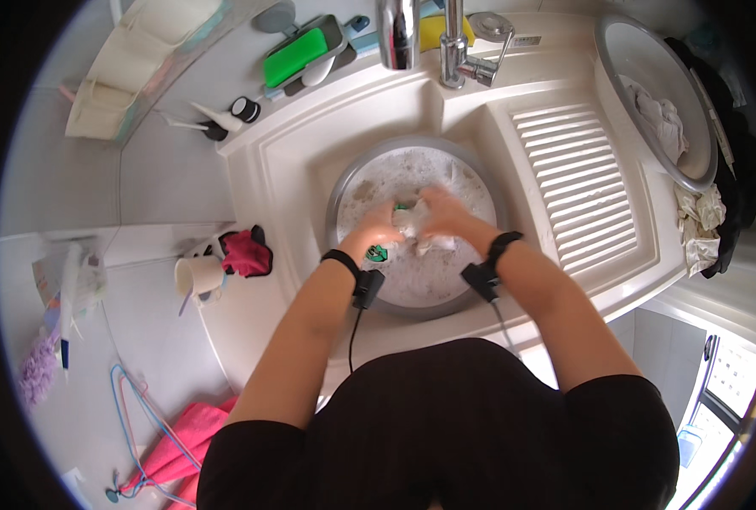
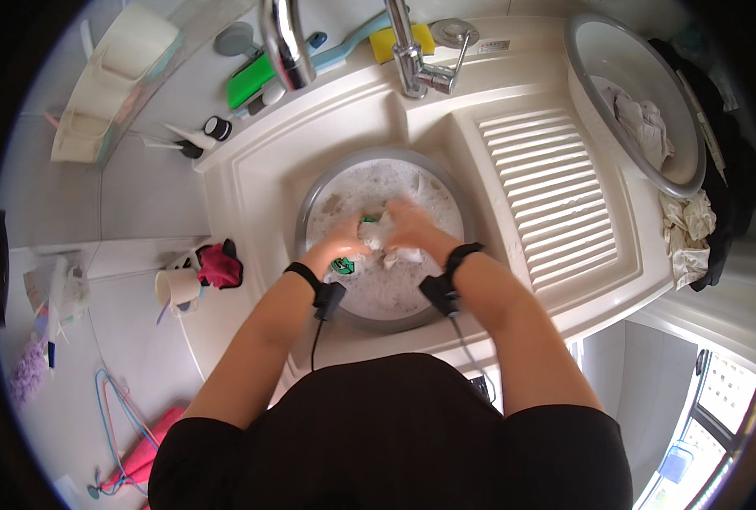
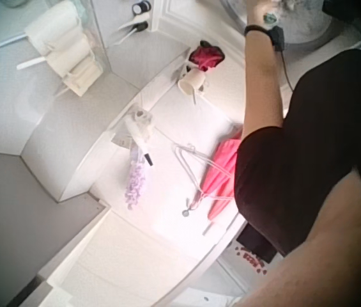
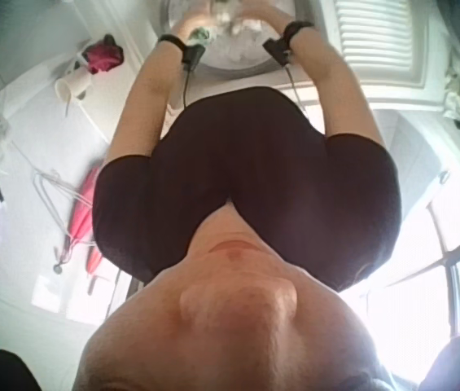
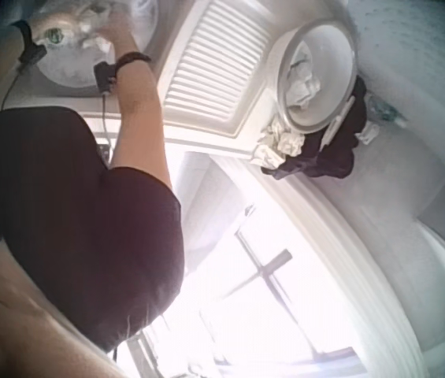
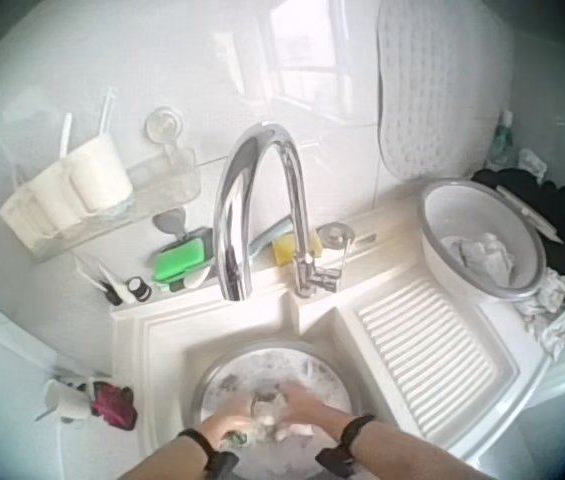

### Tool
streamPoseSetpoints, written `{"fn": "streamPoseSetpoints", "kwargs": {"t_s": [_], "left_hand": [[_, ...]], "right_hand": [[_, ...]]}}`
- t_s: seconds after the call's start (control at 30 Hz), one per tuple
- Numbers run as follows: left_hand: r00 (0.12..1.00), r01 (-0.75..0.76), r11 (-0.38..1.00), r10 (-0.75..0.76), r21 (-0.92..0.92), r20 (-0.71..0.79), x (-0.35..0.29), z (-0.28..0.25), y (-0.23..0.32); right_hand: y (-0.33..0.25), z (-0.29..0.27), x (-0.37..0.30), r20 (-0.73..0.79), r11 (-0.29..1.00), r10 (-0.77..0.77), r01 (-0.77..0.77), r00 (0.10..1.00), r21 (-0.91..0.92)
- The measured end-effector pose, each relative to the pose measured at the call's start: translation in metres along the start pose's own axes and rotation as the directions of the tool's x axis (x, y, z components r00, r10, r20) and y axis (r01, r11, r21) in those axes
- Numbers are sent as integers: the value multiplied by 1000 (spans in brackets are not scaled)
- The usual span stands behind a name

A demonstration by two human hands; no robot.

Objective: The person washes clothes in a basin filled with soapy water by hand, scrubbing the fabric against itself and wringing it out.

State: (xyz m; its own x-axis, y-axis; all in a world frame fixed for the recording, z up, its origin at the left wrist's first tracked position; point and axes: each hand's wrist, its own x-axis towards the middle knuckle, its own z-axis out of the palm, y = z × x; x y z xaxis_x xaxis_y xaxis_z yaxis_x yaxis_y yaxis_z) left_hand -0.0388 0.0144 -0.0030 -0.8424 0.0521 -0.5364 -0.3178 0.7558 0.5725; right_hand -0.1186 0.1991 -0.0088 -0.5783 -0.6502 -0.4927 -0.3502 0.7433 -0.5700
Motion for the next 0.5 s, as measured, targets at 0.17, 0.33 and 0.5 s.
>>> {"fn": "streamPoseSetpoints", "kwargs": {"t_s": [0.17, 0.33, 0.5], "left_hand": [[992, 120, 883, -118, -455, 33, -47, -21, -15], [834, -114, 943, 262, 314, -486, -63, 47, -15], [919, -12, 883, 195, 468, -344, -65, 51, 35]], "right_hand": [[26, -1, -38, -145, 923, -18, 72, 989, 377], [-35, 17, -61, -68, 929, -55, 26, 996, -370], [-42, 21, -60, 59, 882, -51, 73, 997, -466]]}}
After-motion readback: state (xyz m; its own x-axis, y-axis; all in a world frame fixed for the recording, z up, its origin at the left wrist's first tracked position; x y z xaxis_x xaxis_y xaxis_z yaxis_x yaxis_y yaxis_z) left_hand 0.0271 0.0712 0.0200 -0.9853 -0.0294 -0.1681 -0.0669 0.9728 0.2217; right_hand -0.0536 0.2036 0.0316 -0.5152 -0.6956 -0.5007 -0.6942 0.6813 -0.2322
